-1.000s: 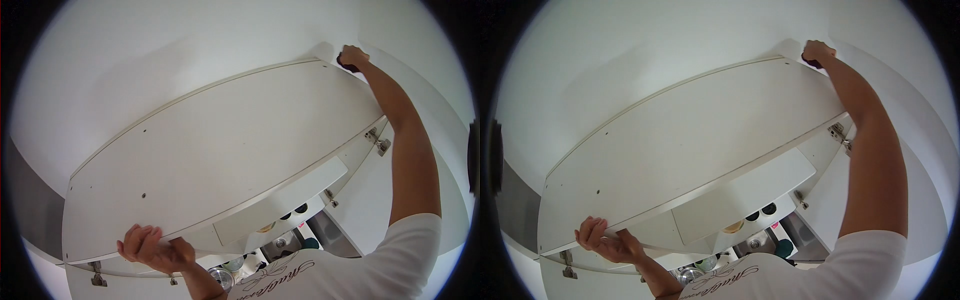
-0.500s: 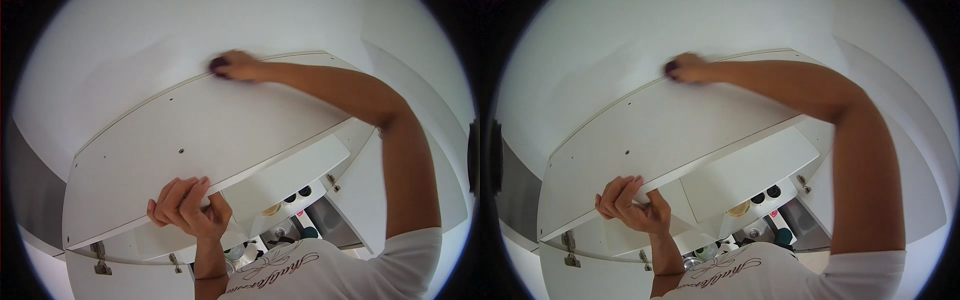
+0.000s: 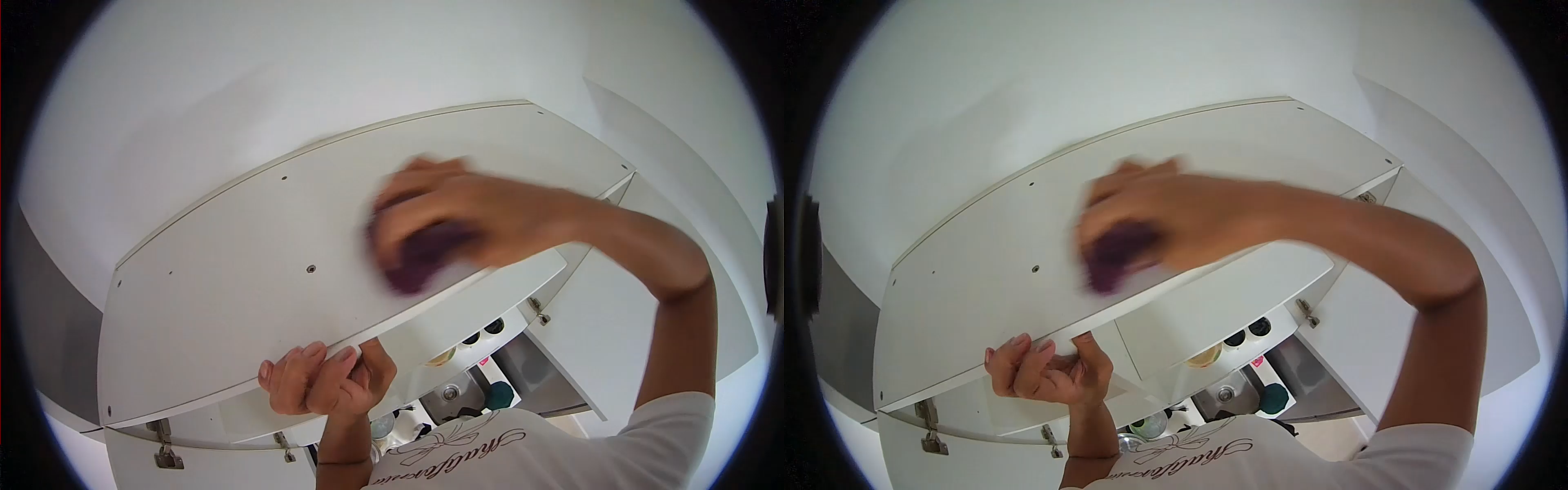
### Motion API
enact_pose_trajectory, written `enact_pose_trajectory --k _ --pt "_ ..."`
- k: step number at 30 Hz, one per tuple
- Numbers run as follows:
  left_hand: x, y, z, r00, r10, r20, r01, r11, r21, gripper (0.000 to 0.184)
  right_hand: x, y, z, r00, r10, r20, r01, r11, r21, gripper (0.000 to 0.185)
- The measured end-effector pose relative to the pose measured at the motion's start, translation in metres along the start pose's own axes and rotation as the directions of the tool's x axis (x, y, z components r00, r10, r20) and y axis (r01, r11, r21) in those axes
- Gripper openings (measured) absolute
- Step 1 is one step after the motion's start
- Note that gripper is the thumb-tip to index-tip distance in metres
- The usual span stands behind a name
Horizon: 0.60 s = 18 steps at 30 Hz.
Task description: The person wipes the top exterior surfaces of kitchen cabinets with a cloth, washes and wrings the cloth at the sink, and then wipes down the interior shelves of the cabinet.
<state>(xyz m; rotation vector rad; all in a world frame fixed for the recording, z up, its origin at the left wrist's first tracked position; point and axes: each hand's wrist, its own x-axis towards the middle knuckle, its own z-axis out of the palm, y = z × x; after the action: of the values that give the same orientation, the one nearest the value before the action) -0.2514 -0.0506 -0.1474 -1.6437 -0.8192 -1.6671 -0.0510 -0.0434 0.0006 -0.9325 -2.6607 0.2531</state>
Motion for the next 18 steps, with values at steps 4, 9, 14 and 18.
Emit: enact_pose_trajectory --k 4,9,14,18 --pt "-0.001 -0.001 -0.002 1.0 0.002 0.011 -0.002 1.0 0.001 0.028 -0.116 0.052 -0.056 0.871 0.475 -0.126 -0.476 0.879 0.027 0.037" --pt "0.003 0.001 -0.003 0.999 -0.007 0.032 0.008 1.0 -0.029 0.025 -0.228 0.14 -0.089 0.455 0.699 -0.552 -0.885 0.287 -0.366 0.034" --pt "0.01 0.004 0.003 0.999 -0.012 0.044 0.01 0.999 0.049 0.016 -0.138 0.103 -0.068 0.753 0.211 -0.624 -0.564 0.695 -0.445 0.039" --pt "0.008 0.005 0.001 0.998 -0.032 0.049 0.03 0.998 0.049 0.013 -0.032 0.024 0.01 0.952 -0.043 -0.303 -0.076 0.926 -0.369 0.043"
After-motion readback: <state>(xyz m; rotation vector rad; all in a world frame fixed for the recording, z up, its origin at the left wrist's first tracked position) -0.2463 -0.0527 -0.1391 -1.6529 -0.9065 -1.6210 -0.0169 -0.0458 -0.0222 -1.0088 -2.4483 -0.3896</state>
